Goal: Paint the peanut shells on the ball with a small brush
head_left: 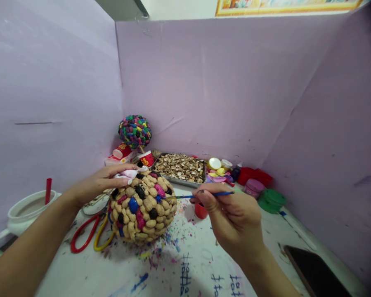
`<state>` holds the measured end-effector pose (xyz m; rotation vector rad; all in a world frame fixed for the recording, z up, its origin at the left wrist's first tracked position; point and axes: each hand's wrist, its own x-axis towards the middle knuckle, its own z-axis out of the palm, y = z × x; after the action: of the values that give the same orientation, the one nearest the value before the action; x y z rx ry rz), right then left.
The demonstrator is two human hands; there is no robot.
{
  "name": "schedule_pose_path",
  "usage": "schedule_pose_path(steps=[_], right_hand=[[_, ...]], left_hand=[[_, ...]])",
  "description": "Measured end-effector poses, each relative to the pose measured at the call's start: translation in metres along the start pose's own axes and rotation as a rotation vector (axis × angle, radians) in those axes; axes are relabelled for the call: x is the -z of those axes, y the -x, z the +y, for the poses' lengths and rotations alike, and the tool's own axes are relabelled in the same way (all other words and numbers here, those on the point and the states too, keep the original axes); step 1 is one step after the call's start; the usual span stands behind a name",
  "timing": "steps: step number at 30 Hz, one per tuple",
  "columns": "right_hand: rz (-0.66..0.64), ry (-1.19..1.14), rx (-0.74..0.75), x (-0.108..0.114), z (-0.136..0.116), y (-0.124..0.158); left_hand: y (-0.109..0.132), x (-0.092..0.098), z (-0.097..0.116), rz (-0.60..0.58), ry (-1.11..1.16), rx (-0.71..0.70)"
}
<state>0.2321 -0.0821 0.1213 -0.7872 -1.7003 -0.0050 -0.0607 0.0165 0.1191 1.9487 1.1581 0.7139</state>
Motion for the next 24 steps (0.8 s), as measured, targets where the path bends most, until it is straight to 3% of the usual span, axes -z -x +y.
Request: schedule_pose_path(steps=[19,24], right_hand=[[-0.017,0.055,0.006,0.0015,0.006,0.0005],[0.029,0.018,-0.011,0.003,0.0031,0.0015]], left_hand=[[-0.0016,-0.0012,-0.0025,0.04,-0.006,-0.005],[-0.0023,-0.0012,-0.0031,0.022,-0.001,-0.002]])
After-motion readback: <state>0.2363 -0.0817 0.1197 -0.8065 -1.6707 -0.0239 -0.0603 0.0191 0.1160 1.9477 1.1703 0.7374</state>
